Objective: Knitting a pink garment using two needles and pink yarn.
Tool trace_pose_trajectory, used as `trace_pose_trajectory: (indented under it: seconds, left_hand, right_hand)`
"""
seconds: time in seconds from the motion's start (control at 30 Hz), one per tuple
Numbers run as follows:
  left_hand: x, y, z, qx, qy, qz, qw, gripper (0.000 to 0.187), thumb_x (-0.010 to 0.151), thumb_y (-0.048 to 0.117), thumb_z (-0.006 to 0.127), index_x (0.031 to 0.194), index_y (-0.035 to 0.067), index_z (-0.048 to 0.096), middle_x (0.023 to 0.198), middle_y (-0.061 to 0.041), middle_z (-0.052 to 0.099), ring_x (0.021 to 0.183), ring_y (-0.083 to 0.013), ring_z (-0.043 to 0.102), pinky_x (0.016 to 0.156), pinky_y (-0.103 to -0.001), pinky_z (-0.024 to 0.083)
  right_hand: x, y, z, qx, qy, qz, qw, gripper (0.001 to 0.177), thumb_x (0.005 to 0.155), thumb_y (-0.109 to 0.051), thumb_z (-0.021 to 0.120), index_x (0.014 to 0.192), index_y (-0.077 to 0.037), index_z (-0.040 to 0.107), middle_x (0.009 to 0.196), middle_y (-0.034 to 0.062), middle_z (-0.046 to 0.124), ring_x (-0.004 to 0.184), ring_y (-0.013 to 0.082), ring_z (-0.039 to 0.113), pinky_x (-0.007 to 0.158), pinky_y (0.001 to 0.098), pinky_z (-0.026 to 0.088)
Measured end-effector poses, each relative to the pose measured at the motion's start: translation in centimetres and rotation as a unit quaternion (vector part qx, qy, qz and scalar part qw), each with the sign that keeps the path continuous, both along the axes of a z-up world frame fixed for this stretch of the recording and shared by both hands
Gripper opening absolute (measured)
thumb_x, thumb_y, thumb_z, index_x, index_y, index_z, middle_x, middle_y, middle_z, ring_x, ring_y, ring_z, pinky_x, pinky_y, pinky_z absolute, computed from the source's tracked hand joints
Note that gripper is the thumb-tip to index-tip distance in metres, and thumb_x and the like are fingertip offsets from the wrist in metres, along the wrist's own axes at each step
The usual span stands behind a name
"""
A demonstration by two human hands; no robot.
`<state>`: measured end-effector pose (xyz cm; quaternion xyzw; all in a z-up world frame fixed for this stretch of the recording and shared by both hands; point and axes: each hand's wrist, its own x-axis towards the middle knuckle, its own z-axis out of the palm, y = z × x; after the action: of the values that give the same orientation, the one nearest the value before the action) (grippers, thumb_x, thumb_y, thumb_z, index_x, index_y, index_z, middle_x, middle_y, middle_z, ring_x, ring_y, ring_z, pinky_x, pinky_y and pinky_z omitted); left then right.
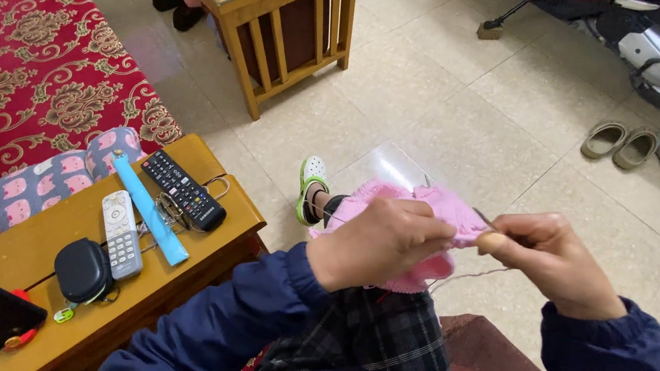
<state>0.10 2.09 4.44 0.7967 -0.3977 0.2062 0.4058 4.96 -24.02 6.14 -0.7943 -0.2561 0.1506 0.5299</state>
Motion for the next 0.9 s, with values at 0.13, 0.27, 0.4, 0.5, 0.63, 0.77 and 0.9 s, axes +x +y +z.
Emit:
trace_pose_trajectory:
  seconds: [0.13, 0.27, 0.4, 0.5, 0.63, 0.77, 0.9]
  left_hand:
    - [0.1, -0.5, 1.6, 0.021, -0.006, 0.068, 0.997, 0.02, 0.101, 0.022, 0.068, 0.09, 0.006, 0.068, 0.093, -0.008, 0.059, 0.069, -0.0243, 0.057, 0.059, -0.037, 0.046]
    - [0.9, -1.6, 1.2, 0.001, 0.095, 0.134, 0.986, 0.03, 0.092, 0.034, 0.073, 0.111, 0.014, 0.062, 0.11, -0.005, 0.07, 0.08, -0.0219, 0.073, 0.062, -0.037, 0.055]
    - [2.1, -1.0, -0.2, -0.159, 0.207, 0.041, 0.965, 0.04, 0.094, 0.017, 0.078, 0.133, 0.018, 0.07, 0.099, -0.005, 0.079, 0.071, -0.0122, 0.068, 0.064, -0.026, 0.056]
    - [2.4, -0.9, 1.5, -0.25, 0.239, 0.03, 0.938, 0.02, 0.093, 0.014, 0.08, 0.113, 0.016, 0.08, 0.1, -0.003, 0.08, 0.075, -0.0031, 0.059, 0.062, -0.019, 0.047]
    - [1.6, 0.3, 4.2, -0.265, 0.291, -0.027, 0.919, 0.019, 0.096, 0.012, 0.073, 0.113, 0.005, 0.077, 0.112, -0.011, 0.077, 0.1, -0.0163, 0.075, 0.083, -0.022, 0.062]
    - [0.8, 0.3, 5.9, -0.234, 0.281, 0.012, 0.931, 0.017, 0.096, 0.017, 0.073, 0.11, 0.008, 0.079, 0.109, -0.007, 0.079, 0.098, -0.0132, 0.074, 0.084, -0.023, 0.061]
    - [1.6, 0.4, 4.1, -0.22, 0.308, 0.029, 0.925, 0.017, 0.096, 0.018, 0.073, 0.11, 0.011, 0.08, 0.107, -0.002, 0.081, 0.088, -0.0034, 0.069, 0.076, -0.019, 0.056]
  right_hand:
    - [-0.4, 1.6, 0.6, 0.005, 0.005, -0.005, 1.0, 0.025, 0.092, -0.018, 0.074, 0.088, 0.002, 0.088, 0.061, 0.0021, 0.067, 0.054, 0.0098, 0.047, 0.048, 0.0265, 0.032]
    - [-0.6, 3.2, 1.2, 0.05, 0.04, -0.007, 0.998, 0.035, 0.099, -0.024, 0.07, 0.073, -0.002, 0.077, 0.058, -0.0027, 0.042, 0.054, 0.0093, 0.034, 0.049, 0.0277, 0.026]
    - [0.2, 3.7, 0.2, 0.159, 0.066, -0.052, 0.984, 0.024, 0.098, -0.006, 0.069, 0.084, 0.011, 0.077, 0.057, 0.0063, 0.052, 0.052, 0.008, 0.039, 0.046, 0.0213, 0.036]
    - [-0.4, 3.5, 0.9, 0.202, 0.077, -0.056, 0.975, 0.018, 0.1, -0.001, 0.065, 0.099, 0.014, 0.076, 0.071, 0.0104, 0.055, 0.057, 0.0108, 0.04, 0.05, 0.0247, 0.039]
    - [-1.7, 3.3, 2.8, 0.176, 0.091, -0.027, 0.98, 0.037, 0.1, -0.007, 0.059, 0.128, 0.011, 0.074, 0.084, 0.0104, 0.054, 0.061, 0.0162, 0.037, 0.052, 0.0318, 0.033]
    - [-3.3, 3.5, 3.3, 0.198, 0.019, -0.062, 0.978, 0.035, 0.1, 0.0, 0.055, 0.134, 0.009, 0.061, 0.082, 0.0041, 0.05, 0.06, 0.0138, 0.04, 0.052, 0.0285, 0.037]
    - [-3.2, 3.6, 1.1, 0.077, -0.14, -0.116, 0.98, 0.045, 0.1, -0.002, 0.057, 0.145, 0.0, 0.058, 0.109, 0.0039, 0.06, 0.066, 0.0069, 0.038, 0.054, 0.0219, 0.033]
